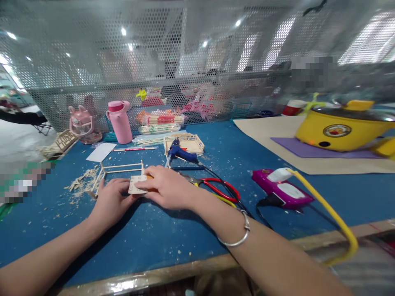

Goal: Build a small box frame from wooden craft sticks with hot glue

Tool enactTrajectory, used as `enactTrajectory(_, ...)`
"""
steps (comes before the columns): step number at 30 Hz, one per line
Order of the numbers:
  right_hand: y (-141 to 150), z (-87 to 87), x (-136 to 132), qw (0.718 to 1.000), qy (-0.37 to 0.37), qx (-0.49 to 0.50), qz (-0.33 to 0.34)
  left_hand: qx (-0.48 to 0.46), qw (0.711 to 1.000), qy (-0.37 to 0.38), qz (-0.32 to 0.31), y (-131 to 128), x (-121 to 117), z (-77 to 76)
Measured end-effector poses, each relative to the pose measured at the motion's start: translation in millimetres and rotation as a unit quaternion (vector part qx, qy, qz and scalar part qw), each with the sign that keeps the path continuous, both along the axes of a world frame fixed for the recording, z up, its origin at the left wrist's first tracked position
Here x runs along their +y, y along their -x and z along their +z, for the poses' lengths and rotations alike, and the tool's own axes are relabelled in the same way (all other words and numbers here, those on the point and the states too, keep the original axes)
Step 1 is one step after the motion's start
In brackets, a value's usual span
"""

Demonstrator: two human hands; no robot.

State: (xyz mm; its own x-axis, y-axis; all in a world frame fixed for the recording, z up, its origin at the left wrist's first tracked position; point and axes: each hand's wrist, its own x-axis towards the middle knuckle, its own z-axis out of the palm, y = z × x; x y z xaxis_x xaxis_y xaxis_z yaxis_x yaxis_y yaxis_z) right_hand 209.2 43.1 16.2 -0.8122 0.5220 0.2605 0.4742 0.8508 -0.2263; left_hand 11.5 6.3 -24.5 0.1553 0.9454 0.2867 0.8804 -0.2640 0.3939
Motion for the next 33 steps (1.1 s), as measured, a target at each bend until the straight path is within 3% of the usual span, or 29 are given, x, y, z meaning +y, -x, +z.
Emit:
enactTrajectory(3,-1.3,-1.0,1.8,0.999,0.005,-0.039,0.017,-0.002,1.000,0.002,0.004,0.3,0.3,-0.2)
enactTrajectory(8,-6.8,0.7,5.7,0.999,-0.039,-0.018,-0.030,-0.009,1.000,-0.002,0.020,2.6,2.5,-1.5)
enactTrajectory(12,-11.9,3.6,8.1,0.999,-0.010,-0.043,-0.032,-0.011,1.000,0.001,0.025,3.7,4.3,-1.4)
enactTrajectory(18,2.5,-6.4,-0.2,0.996,-0.020,0.081,0.005,-0.003,1.000,0.001,0.004,4.3,1.8,0.4)
enactTrajectory(22,5.6,-8.2,-1.2,0.999,-0.005,0.023,0.035,0.003,1.000,0.007,-0.015,4.7,-0.2,1.1)
enactTrajectory(25,-4.2,-1.7,3.3,1.000,0.012,-0.017,0.013,-0.012,0.999,0.017,-0.025,3.5,-0.4,2.3)
enactTrajectory(28,-5.3,1.3,3.1,0.999,-0.004,0.031,-0.020,-0.022,0.999,0.019,-0.028,2.8,0.2,2.6)
enactTrajectory(30,-0.3,0.3,0.4,0.999,-0.006,0.052,-0.003,-0.014,0.999,0.017,-0.030,3.1,0.6,2.0)
enactTrajectory(33,2.5,-0.7,-0.7,0.999,0.016,0.007,0.037,-0.008,0.999,0.021,-0.038,3.5,0.5,2.2)
